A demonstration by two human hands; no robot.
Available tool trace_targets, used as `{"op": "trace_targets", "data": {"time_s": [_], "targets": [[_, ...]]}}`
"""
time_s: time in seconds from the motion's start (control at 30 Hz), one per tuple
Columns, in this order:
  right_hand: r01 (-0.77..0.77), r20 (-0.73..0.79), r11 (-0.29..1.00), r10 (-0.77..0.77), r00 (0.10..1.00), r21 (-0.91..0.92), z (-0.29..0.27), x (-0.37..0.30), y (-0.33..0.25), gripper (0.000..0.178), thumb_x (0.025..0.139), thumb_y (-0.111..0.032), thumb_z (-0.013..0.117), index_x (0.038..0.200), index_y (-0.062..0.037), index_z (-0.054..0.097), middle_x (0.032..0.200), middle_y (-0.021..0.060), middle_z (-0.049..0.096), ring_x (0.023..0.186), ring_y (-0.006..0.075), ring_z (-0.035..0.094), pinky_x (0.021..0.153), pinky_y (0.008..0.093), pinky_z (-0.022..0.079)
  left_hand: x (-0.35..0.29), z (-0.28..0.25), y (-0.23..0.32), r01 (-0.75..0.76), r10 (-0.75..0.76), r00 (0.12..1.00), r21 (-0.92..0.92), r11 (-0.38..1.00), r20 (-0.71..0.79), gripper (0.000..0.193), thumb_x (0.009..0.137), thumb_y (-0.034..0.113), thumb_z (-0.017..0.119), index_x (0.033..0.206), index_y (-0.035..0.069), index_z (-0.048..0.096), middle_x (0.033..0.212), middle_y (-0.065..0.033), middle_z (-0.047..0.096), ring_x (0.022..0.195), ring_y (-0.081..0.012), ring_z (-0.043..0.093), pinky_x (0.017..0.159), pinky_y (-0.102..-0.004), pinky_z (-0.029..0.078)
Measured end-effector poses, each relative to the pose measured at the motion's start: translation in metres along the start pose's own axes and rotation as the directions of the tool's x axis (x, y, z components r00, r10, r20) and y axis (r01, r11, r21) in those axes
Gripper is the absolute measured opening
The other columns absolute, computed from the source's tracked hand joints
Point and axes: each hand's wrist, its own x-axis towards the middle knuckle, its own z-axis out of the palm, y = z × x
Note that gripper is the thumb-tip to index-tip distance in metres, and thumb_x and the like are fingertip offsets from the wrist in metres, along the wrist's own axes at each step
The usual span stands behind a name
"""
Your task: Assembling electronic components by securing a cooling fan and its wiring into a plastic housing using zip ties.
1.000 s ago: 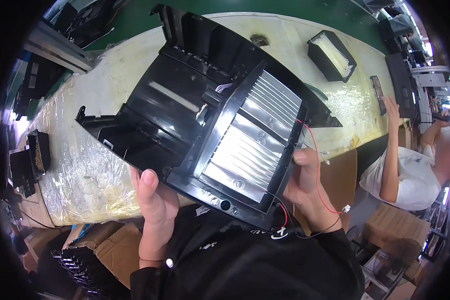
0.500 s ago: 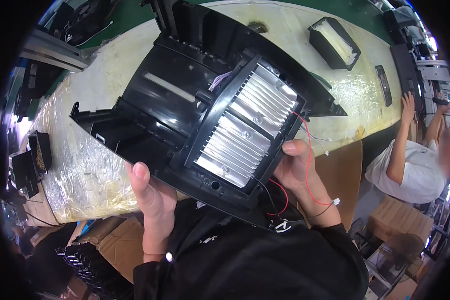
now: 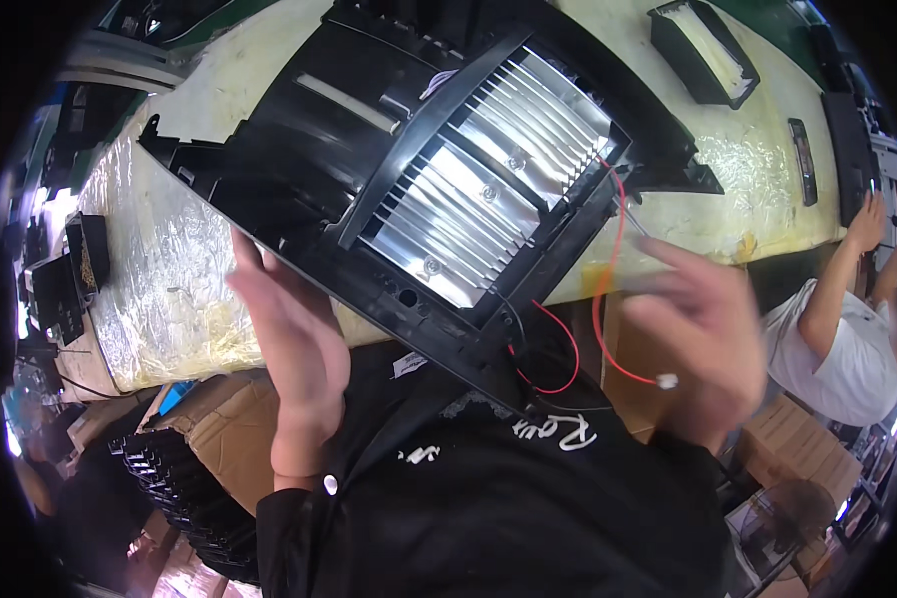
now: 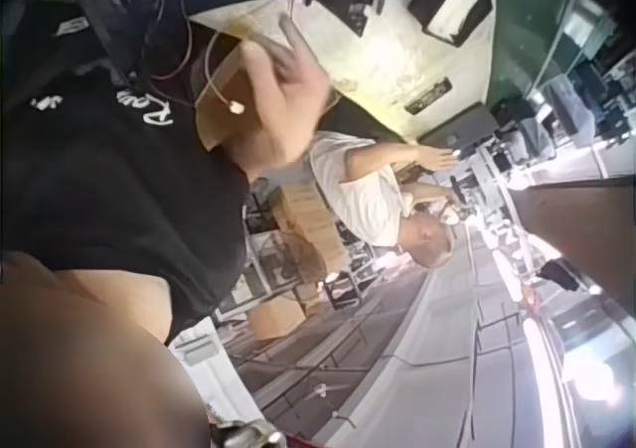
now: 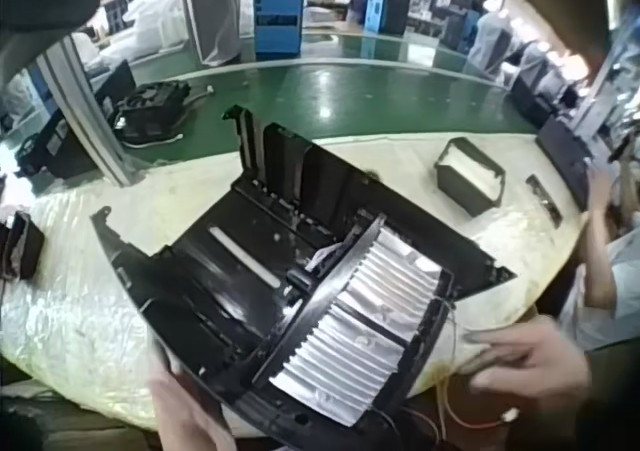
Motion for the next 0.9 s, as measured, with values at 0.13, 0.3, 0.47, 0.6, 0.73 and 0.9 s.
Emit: {"op": "trace_targets", "data": {"time_s": [0.13, 0.3, 0.47, 0.6, 0.73, 0.9], "targets": [[0.341, -0.527, 0.925, -0.376, 0.762, -0.168, -0.07, 0.041, -0.028, 0.035, 0.1, -0.02, 0.05, 0.119, 0.0067, 0.062, 0.103, 0.0141, 0.069, 0.091, 0.0139, 0.066, 0.077, 0.0233, 0.051, -0.039, 0.005, -0.014, 0.042, -0.034, 0.966, -0.027, 0.999, 0.258, 0.079, 0.104, 0.037, 0.039, 0.153, 0.001, -0.012, 0.16, -0.0155, 0.008, 0.145, -0.0267, 0.02, 0.116, -0.0395, 0.018], [0.34, 0.046, 0.928, -0.337, 0.94, -0.152, -0.024, 0.169, -0.01, 0.042, 0.102, -0.023, 0.045, 0.136, 0.0025, 0.052, 0.131, 0.0101, 0.058, 0.119, 0.0172, 0.055, 0.105, 0.0276, 0.04, -0.032, 0.025, -0.036, 0.185, -0.172, 0.979, -0.131, 0.974, 0.106, 0.066, 0.107, 0.042, 0.026, 0.155, 0.003, 0.002, 0.153, -0.0103, 0.028, 0.135, -0.0222, 0.035, 0.115, -0.0348, 0.025], [0.311, 0.154, 0.858, -0.401, 0.903, 0.41, -0.004, 0.179, -0.02, 0.053, 0.102, -0.04, 0.044, 0.14, -0.0026, 0.051, 0.138, 0.0089, 0.054, 0.124, 0.0167, 0.051, 0.108, 0.0276, 0.034, 0.004, 0.043, -0.015, 0.256, -0.255, 0.967, -0.178, 0.95, 0.032, 0.071, 0.102, 0.06, 0.018, 0.145, 0.007, 0.038, 0.139, -0.0091, 0.048, 0.127, -0.0217, 0.047, 0.109, -0.0349, 0.036], [0.107, 0.037, 0.783, -0.164, 0.986, 0.613, -0.039, 0.211, -0.106, 0.052, 0.103, -0.04, 0.044, 0.137, -0.0004, 0.051, 0.131, 0.0108, 0.059, 0.118, 0.0208, 0.059, 0.106, 0.0324, 0.044, 0.106, 0.105, 0.051, 0.056, -0.027, 0.977, -0.134, 0.989, 0.21, 0.075, 0.1, 0.063, 0.031, 0.144, 0.003, 0.039, 0.139, -0.011, 0.049, 0.127, -0.0223, 0.049, 0.109, -0.0349, 0.036], [0.128, 0.209, 0.618, -0.442, 0.872, 0.776, -0.08, 0.309, -0.152, 0.062, 0.1, -0.052, 0.042, 0.138, -0.0025, 0.049, 0.13, 0.0132, 0.06, 0.116, 0.0246, 0.06, 0.104, 0.0384, 0.046, 0.25, 0.167, 0.055, -0.104, 0.157, 0.938, -0.179, 0.978, 0.31, 0.076, 0.097, 0.062, 0.045, 0.141, 0.0, 0.041, 0.133, -0.0134, 0.053, 0.117, -0.0233, 0.054, 0.1, -0.0375, 0.044], [0.14, 0.148, 0.568, -0.431, 0.89, 0.811, -0.118, 0.432, -0.142, 0.059, 0.1, -0.05, 0.045, 0.136, -0.004, 0.052, 0.13, 0.0127, 0.06, 0.115, 0.0266, 0.06, 0.104, 0.04, 0.045, 0.425, 0.212, -0.006, 0.038, 0.073, 0.919, -0.27, 0.962, 0.388, 0.061, 0.099, 0.055, 0.041, 0.127, 0.003, 0.055, 0.118, -0.0154, 0.064, 0.108, -0.0286, 0.062, 0.096, -0.0451, 0.048]]}}
